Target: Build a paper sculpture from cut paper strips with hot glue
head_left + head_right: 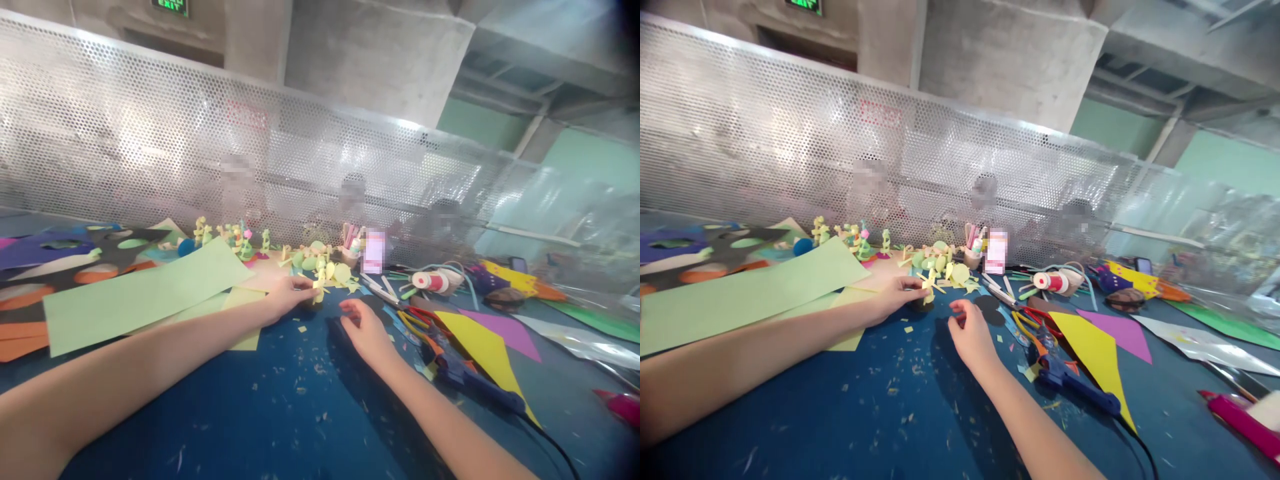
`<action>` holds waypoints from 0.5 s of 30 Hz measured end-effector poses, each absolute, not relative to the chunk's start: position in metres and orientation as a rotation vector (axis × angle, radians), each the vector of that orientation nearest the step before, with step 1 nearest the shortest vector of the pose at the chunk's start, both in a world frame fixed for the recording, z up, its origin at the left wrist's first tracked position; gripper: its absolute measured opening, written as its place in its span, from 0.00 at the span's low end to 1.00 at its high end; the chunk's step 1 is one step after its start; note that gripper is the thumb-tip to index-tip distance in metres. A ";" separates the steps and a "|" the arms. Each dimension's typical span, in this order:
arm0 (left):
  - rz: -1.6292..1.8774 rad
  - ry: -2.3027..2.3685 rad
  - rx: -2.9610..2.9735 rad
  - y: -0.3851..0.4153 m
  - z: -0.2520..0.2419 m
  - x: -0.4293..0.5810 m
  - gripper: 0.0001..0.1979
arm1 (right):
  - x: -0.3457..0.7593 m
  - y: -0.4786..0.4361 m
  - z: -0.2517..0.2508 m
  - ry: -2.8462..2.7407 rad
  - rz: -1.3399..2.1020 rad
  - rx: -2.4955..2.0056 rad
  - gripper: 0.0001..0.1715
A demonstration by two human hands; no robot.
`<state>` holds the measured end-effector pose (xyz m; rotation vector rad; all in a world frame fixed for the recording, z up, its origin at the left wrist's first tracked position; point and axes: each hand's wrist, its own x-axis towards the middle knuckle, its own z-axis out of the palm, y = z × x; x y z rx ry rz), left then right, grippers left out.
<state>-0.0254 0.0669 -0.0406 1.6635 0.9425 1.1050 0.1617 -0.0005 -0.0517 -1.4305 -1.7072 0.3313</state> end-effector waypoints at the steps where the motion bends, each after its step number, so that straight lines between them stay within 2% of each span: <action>1: 1.112 0.949 1.664 0.067 -0.041 -0.026 0.17 | 0.162 0.000 -0.052 -1.711 0.336 -1.433 0.12; 15: 1.131 0.940 1.695 0.064 -0.041 -0.025 0.14 | 0.160 -0.004 -0.051 -1.732 0.325 -1.424 0.13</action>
